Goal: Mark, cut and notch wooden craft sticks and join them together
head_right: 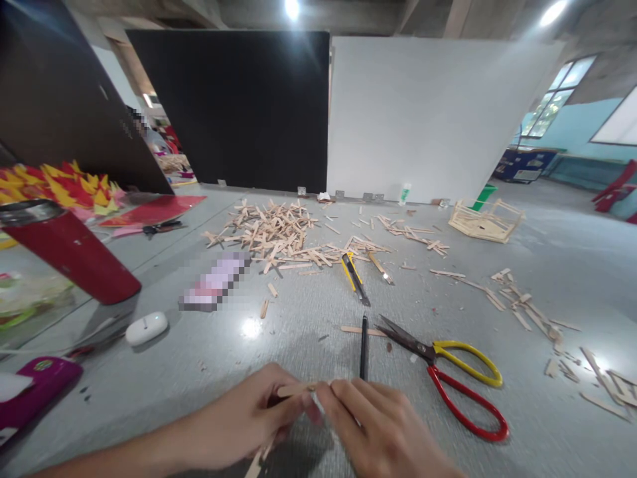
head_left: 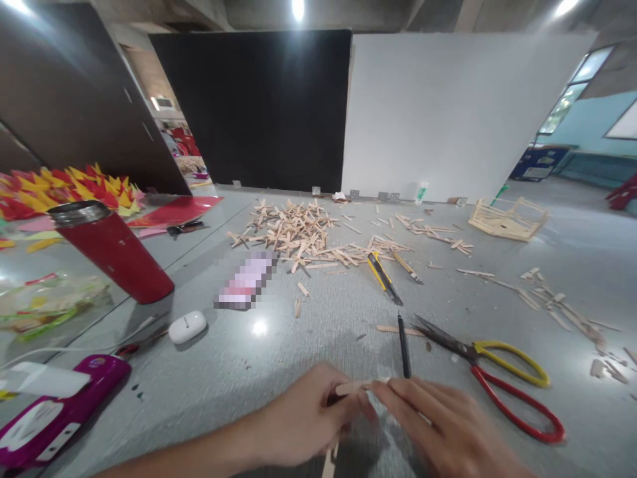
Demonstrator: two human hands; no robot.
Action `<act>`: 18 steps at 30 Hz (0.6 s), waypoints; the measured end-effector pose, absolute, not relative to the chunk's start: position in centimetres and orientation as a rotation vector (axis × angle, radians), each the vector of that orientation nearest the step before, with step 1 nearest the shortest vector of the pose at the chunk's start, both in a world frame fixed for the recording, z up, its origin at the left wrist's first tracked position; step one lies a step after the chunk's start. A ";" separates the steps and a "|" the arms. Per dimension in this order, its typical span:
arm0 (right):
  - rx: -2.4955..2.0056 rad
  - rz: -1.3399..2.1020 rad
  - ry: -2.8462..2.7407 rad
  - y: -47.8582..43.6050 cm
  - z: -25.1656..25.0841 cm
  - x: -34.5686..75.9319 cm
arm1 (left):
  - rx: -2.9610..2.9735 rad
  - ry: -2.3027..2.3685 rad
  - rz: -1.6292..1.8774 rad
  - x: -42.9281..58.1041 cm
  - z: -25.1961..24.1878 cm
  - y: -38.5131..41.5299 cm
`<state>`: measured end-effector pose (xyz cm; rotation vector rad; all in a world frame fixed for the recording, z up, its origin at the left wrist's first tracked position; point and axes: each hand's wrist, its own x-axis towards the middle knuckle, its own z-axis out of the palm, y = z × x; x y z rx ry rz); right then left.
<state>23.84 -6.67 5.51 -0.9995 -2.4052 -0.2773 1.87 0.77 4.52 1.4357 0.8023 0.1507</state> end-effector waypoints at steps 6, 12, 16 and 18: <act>-1.260 0.086 -2.012 -6.5 3.8 23.7 | 1.358 0.804 0.223 1.8 3.6 0.8; -1.530 0.735 -1.655 -6.1 4.1 22.9 | 1.152 0.766 0.401 2.4 2.8 0.6; -1.512 0.962 -1.523 -6.3 3.5 22.1 | 1.183 0.721 0.473 2.8 2.7 0.2; -1.503 0.766 -1.547 -6.5 3.1 22.1 | 1.212 0.753 0.531 3.0 2.7 0.2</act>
